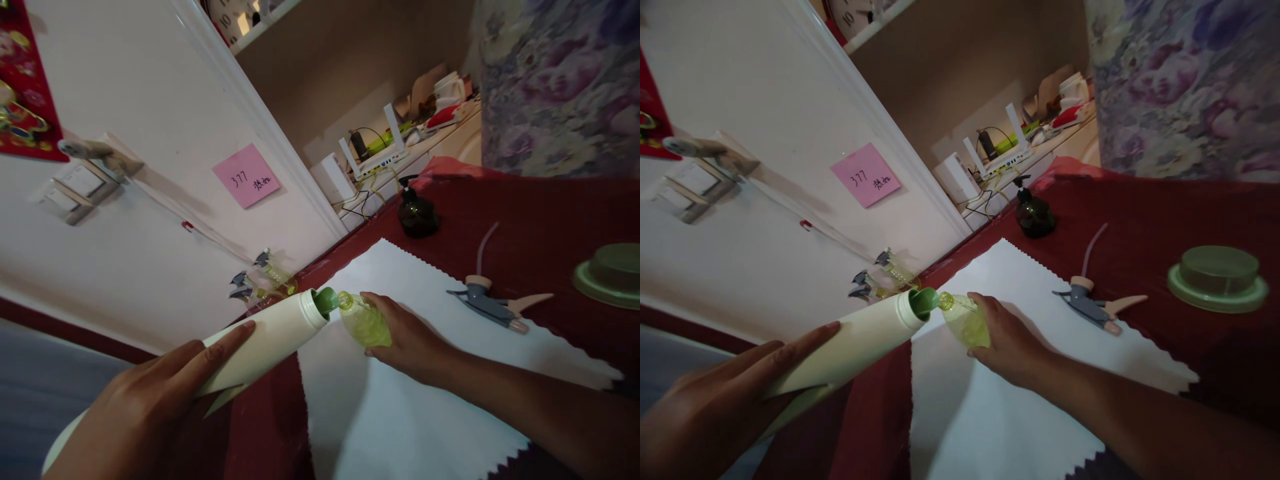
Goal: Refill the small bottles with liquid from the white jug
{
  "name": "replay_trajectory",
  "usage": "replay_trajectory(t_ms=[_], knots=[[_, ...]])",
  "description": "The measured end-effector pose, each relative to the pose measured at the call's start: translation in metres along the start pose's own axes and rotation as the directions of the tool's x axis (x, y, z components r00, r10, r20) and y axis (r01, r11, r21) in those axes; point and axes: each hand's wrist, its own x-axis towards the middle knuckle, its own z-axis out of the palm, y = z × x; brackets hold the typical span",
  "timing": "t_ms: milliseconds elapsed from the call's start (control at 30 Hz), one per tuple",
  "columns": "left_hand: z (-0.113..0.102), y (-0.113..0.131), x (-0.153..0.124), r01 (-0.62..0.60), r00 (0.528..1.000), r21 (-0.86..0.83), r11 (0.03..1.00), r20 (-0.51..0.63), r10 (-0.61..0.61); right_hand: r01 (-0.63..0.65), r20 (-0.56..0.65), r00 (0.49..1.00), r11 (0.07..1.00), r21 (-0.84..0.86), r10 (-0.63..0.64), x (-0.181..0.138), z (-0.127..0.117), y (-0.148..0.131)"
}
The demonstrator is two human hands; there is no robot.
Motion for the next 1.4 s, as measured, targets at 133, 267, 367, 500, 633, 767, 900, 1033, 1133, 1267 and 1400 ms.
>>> replay_trajectory(t_ms=[133, 267, 367, 500, 633, 767, 900, 1033, 1133, 1267, 1400], knots=[[0.001, -0.001, 0.003, -0.018, 1.000, 0.007, 1.000, -0.020, 0.018, 0.002, 0.007, 1.000, 1.000, -0.001, -0.002, 0.001, 0.000, 0.001], [0.000, -0.001, 0.004, -0.044, 0.998, 0.019, 0.999, -0.041, 0.045, 0.008, 0.005, 1.000, 1.000, -0.012, -0.008, 0.000, 0.000, 0.000], [-0.001, -0.001, 0.003, -0.038, 0.998, 0.004, 0.999, -0.041, 0.038, -0.005, 0.011, 1.000, 1.000, -0.017, 0.005, 0.000, -0.001, -0.002], [0.000, -0.001, 0.001, -0.003, 1.000, -0.023, 1.000, -0.023, 0.003, -0.011, 0.007, 1.000, 1.000, -0.015, 0.011, 0.001, 0.000, -0.002], [0.000, 0.000, 0.001, 0.010, 1.000, -0.021, 1.000, -0.006, -0.010, -0.001, 0.000, 1.000, 1.000, -0.007, 0.001, 0.001, 0.000, -0.001], [-0.002, 0.001, 0.001, 0.006, 1.000, -0.019, 1.000, 0.023, -0.006, -0.006, 0.010, 1.000, 1.000, -0.004, 0.006, 0.000, -0.002, -0.003], [-0.001, 0.000, 0.000, 0.021, 0.999, -0.020, 1.000, 0.033, -0.020, -0.007, 0.010, 1.000, 1.000, -0.009, 0.007, 0.000, -0.003, -0.004], [0.000, 0.003, -0.002, 0.053, 0.997, -0.046, 0.998, 0.058, -0.050, -0.001, -0.001, 1.000, 1.000, 0.005, 0.001, 0.000, -0.001, -0.003], [0.003, 0.011, -0.001, 0.113, 0.993, -0.097, 0.989, 0.037, -0.110, -0.003, -0.007, 1.000, 1.000, 0.020, 0.003, 0.000, -0.001, -0.003], [0.012, 0.022, 0.003, 0.101, 0.988, -0.151, 0.983, -0.099, -0.117, -0.027, 0.006, 1.000, 0.999, 0.045, 0.027, 0.000, -0.003, -0.005], [0.024, 0.028, 0.006, 0.108, 0.969, -0.209, 0.972, -0.194, -0.149, -0.048, 0.010, 0.999, 0.997, 0.057, 0.048, -0.002, -0.004, -0.005]])
